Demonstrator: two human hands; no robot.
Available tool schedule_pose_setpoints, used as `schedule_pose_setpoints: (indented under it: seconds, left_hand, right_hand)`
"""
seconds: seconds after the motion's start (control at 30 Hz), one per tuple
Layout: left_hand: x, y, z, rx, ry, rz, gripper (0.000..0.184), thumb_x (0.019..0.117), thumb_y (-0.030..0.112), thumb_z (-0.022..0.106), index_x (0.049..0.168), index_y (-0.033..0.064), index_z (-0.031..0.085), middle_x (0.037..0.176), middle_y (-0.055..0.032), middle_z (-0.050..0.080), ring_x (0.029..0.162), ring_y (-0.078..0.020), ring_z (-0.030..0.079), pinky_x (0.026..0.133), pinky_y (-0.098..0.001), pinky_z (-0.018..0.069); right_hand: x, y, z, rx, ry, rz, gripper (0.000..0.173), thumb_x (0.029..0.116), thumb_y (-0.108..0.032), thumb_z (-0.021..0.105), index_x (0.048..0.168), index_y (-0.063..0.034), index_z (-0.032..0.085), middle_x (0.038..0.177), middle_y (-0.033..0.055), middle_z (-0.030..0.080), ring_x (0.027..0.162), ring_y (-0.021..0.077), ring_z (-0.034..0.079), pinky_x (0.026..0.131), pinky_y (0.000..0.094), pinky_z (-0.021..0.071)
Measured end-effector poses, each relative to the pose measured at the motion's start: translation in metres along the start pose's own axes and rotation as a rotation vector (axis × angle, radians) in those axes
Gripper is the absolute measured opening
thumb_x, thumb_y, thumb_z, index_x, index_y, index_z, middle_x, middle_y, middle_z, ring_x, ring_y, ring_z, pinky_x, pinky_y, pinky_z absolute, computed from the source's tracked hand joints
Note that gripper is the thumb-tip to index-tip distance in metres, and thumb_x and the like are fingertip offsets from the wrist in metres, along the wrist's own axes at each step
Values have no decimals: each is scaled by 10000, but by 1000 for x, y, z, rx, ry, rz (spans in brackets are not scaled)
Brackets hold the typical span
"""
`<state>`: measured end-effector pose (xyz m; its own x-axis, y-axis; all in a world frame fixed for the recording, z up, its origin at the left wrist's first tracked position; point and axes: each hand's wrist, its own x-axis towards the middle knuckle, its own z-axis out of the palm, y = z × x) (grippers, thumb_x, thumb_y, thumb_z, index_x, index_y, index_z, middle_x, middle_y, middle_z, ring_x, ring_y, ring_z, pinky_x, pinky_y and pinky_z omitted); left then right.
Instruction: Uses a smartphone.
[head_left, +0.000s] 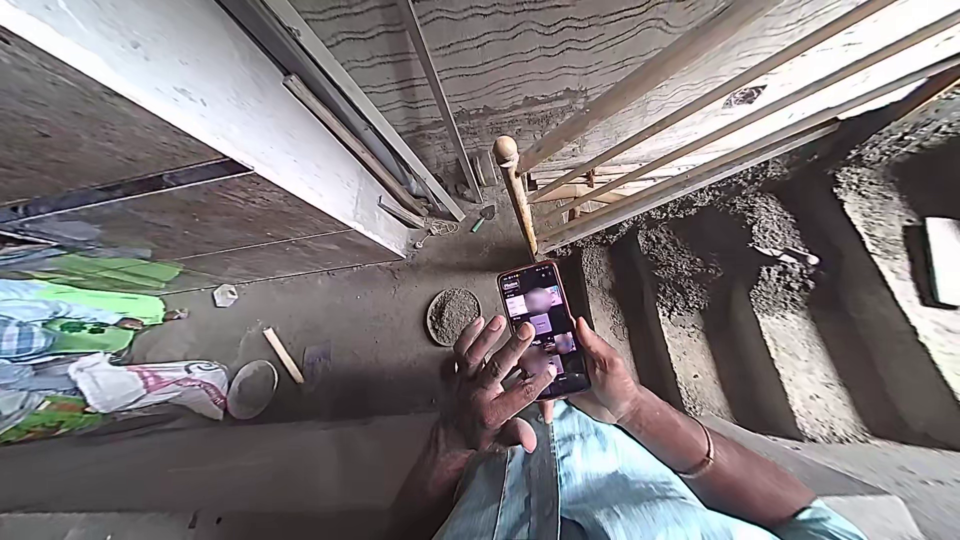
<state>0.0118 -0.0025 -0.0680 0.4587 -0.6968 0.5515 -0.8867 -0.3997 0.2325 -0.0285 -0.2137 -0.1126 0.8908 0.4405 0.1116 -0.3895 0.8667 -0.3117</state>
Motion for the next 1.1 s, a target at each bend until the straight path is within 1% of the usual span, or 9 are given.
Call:
schedule_pose_setpoints:
  seconds: [0.07,0.13,0.23,0.33,0.53,0.77,0.87,0.97,1.1]
  left_hand:
    - [0,0,1,-9,1,-2,719,984,752,144,1311,366,654,1683,13,288,1576,-332,133,1257,-590,122]
    - [-1,-1,0,-34,33,-6,737,979,759,134,1328,363,649,1676,4,305,1569,-342,156,1254,-593,143]
    - [1,-2,-3,-63,96,-33,727,985,745,148,1356,356,638,1665,-11,326,1560,-356,184,1251,-591,173]
    - [2,-5,-5,-73,121,-57,713,994,727,152,1366,348,628,1664,-24,328,1559,-358,184,1256,-579,171]
    - [1,-6,-6,-66,122,-64,719,998,721,139,1347,337,636,1662,-42,327,1558,-363,183,1254,-577,177]
    - [0,-6,-5,-70,128,-72,702,1000,718,150,1300,341,661,1658,-41,333,1559,-364,178,1256,-579,172]
    - [0,-7,-4,-59,135,-72,708,1006,705,138,1290,325,664,1652,-57,343,1558,-368,183,1256,-578,174]
    - [0,-8,-3,-47,133,-78,708,1007,702,141,1316,322,651,1651,-70,342,1556,-374,188,1255,-584,180]
    - [0,-8,-2,-40,118,-81,711,1000,714,139,1350,334,627,1657,-63,333,1554,-372,195,1252,-585,187]
  right_hand:
    - [0,0,0,-4,6,4,615,1070,-600,316,1428,-138,508,1268,204,653,1001,342,714,691,468,629]
    - [0,0,0,-5,10,2,623,1071,-601,306,1421,-129,516,1273,209,653,1004,346,716,685,469,631]
    - [0,0,-3,9,-1,12,641,1065,-613,322,1425,-122,523,1289,213,647,1032,351,712,719,482,633]
    - [0,1,-2,11,15,21,642,1061,-619,330,1415,-119,523,1252,221,655,997,353,715,707,483,630]
    - [1,1,-3,36,12,31,645,1051,-627,353,1414,-123,529,1272,217,645,1009,346,712,681,468,627]
    - [1,1,-2,11,2,23,651,1056,-623,342,1419,-110,513,1267,231,638,979,358,713,674,477,627]
    - [0,1,-3,16,-5,23,652,1056,-625,340,1431,-118,506,1270,232,638,999,364,710,680,481,626]
    - [0,2,-3,20,-13,24,660,1053,-633,337,1425,-117,513,1259,233,642,989,364,711,674,479,625]
    - [0,2,-3,26,-18,12,639,1061,-613,342,1434,-120,505,1275,228,639,1012,362,709,687,479,628]
